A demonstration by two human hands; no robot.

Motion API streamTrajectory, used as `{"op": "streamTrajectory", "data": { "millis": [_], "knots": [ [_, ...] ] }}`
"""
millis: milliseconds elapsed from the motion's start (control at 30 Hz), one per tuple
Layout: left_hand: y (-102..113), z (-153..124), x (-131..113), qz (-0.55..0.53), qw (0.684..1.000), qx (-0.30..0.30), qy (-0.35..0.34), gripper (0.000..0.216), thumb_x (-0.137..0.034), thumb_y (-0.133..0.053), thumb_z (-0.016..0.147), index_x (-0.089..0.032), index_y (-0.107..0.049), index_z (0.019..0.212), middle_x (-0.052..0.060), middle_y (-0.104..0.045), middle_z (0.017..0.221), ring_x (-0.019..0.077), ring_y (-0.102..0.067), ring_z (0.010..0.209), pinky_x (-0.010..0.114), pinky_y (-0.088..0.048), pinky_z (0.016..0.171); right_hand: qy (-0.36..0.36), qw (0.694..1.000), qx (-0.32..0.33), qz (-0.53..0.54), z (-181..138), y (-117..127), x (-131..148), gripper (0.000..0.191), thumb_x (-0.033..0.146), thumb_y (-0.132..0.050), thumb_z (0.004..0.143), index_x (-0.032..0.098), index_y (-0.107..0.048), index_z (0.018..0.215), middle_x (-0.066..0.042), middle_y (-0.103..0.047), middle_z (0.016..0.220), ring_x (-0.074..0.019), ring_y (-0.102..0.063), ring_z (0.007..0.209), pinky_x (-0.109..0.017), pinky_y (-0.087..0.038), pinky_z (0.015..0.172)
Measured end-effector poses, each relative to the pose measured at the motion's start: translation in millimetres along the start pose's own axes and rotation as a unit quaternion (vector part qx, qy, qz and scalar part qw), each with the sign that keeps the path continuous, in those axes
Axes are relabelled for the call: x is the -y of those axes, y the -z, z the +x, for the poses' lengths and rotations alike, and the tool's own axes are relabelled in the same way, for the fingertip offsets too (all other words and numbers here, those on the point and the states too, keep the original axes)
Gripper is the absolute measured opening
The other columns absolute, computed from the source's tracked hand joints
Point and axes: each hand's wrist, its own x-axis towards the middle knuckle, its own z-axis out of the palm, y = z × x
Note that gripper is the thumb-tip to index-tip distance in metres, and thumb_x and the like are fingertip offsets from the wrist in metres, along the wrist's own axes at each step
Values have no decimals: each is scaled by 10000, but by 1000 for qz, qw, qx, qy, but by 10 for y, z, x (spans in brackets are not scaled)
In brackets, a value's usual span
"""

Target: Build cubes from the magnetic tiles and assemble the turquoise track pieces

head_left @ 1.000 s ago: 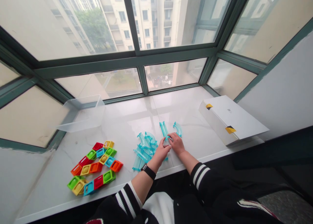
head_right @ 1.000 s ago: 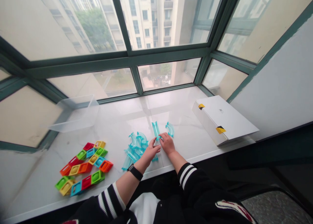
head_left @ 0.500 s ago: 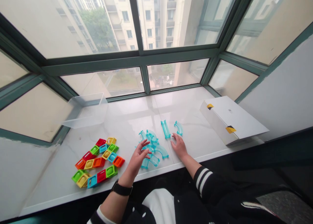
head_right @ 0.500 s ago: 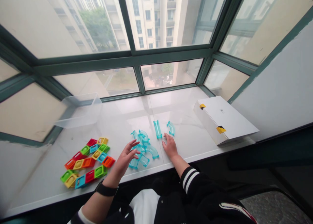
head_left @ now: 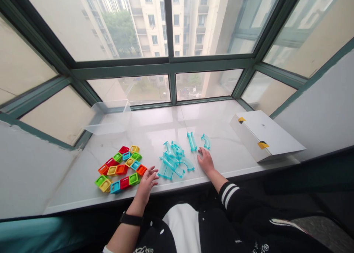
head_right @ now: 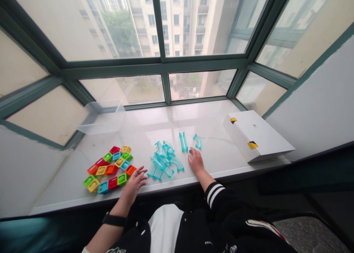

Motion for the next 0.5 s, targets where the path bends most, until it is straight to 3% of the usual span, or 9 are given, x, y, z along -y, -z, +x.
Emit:
{"op": "streamTrajectory", "data": {
  "millis": [200, 333, 500],
  "knots": [
    [-11, 74, 245, 71, 996, 4, -46, 757, -577, -814, 733, -197, -616, 1357, 180, -658, 1366, 282, -677, 1153, 364, -577, 853, -27, 1000, -9, 13, -274, 122, 40, 361, 283, -560, 908, 187, -661, 1241, -132, -738, 1134, -312, -650, 1117, -538, -526, 1045],
    [12, 76, 387, 94, 992, -2, -78, 744, -594, -805, 750, -197, -626, 1353, 187, -612, 1438, 293, -658, 1174, 394, -576, 894, -10, 1000, 13, 13, -448, 206, 133, 298, 329, -585, 939, 203, -694, 1187, -123, -741, 1135, -308, -653, 1112, -524, -526, 1039],
    [43, 89, 471, 88, 992, -8, -88, 710, -573, -827, 739, -199, -651, 1316, 176, -595, 1456, 294, -651, 1205, 414, -558, 978, 50, 997, 66, -4, -556, 240, 305, 340, 343, -634, 944, 251, -707, 1263, -102, -729, 1215, -306, -635, 1182, -520, -498, 1086]
  ]
}}
